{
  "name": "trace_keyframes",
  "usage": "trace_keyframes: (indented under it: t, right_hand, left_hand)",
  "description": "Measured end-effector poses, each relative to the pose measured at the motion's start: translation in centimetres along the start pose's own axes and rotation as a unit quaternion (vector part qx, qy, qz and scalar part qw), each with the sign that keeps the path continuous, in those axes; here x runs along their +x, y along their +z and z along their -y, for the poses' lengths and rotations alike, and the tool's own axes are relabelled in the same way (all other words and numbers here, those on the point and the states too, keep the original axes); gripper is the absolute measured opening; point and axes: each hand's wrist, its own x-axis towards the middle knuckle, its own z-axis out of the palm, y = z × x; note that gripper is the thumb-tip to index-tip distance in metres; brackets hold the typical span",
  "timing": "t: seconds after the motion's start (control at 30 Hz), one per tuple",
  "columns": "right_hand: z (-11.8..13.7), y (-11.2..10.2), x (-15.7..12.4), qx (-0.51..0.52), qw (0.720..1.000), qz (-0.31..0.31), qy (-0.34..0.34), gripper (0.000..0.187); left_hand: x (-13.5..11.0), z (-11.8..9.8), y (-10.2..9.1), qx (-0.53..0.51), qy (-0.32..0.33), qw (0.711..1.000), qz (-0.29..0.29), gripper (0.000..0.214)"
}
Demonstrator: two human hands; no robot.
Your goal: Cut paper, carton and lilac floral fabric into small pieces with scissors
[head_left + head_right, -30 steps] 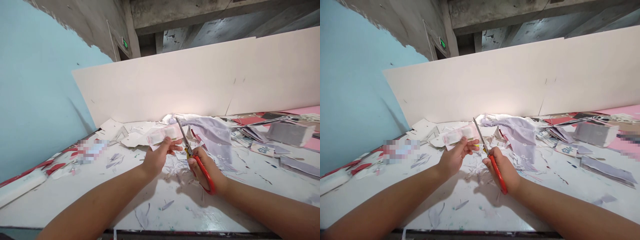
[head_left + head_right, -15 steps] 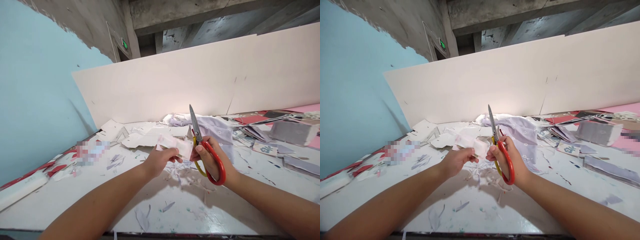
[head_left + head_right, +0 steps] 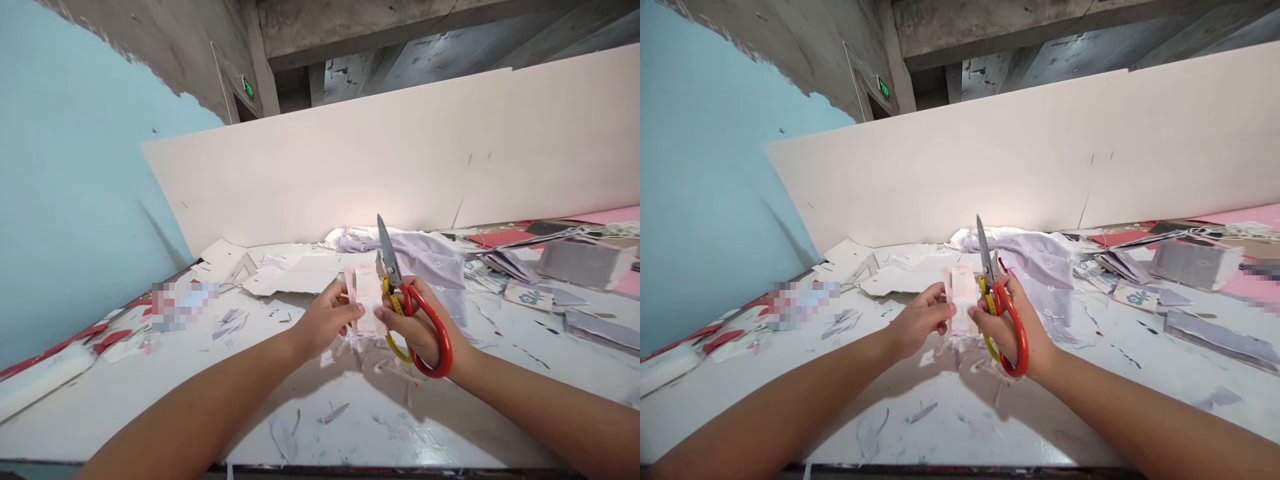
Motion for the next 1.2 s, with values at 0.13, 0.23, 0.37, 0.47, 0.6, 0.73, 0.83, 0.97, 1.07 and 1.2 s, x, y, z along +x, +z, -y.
trace_keyframes:
  t: [0.13,0.23,0.37,0.47,0.6,0.73,0.83,0.97,1.07,1.2]
  right_hand:
    - [-0.2,0.0,0.0,-0.019,0.999,-0.023,-0.012,0.038]
    - [-0.6,-0.2,-0.1,-0.006,1.000,-0.002,0.003,0.042]
    - [-1.3,-0.5,-0.3,-0.042,0.997,0.059,-0.035,0.058]
    - [-1.9,-0.7,-0.3,-0.073,0.988,0.103,-0.091,0.065]
    - [-2.0,-0.6,-0.3,-0.107,0.986,0.102,-0.074,0.052]
    - [-1.1,-0.4,-0.7,-0.167,0.977,0.110,-0.072,0.042]
    - [-0.6,-0.2,-1.0,-0.220,0.964,0.128,-0.072,0.041]
    - [-0.8,-0.2,-1.1,-0.240,0.959,0.134,-0.074,0.042]
    - [-0.9,-0.3,-1.1,-0.238,0.959,0.133,-0.080,0.041]
    - [-1.2,-0.4,-0.9,-0.228,0.962,0.130,-0.076,0.039]
  left_hand:
    - [-0.2,0.0,0.3,0.022,-0.007,0.998,0.059,0.024]
    - [-0.1,-0.2,0.2,0.019,0.009,1.000,0.017,0.020]
    - [0.2,-0.3,-0.4,0.021,0.035,0.997,-0.066,0.015]
    - [0.4,-0.6,-0.9,0.006,0.056,0.994,-0.091,0.014]
    - [0.3,-1.1,-1.0,-0.005,0.088,0.990,-0.108,0.016]
    - [0.0,-1.6,-0.9,-0.003,0.117,0.986,-0.122,0.019]
    - [0.0,-1.6,-0.8,-0.002,0.140,0.980,-0.139,0.020]
    - [0.1,-1.4,-0.7,-0.005,0.164,0.974,-0.158,0.021]
    - [0.2,-1.4,-0.7,-0.009,0.168,0.972,-0.164,0.022]
    - [0.3,-1.3,-0.8,-0.003,0.168,0.972,-0.165,0.024]
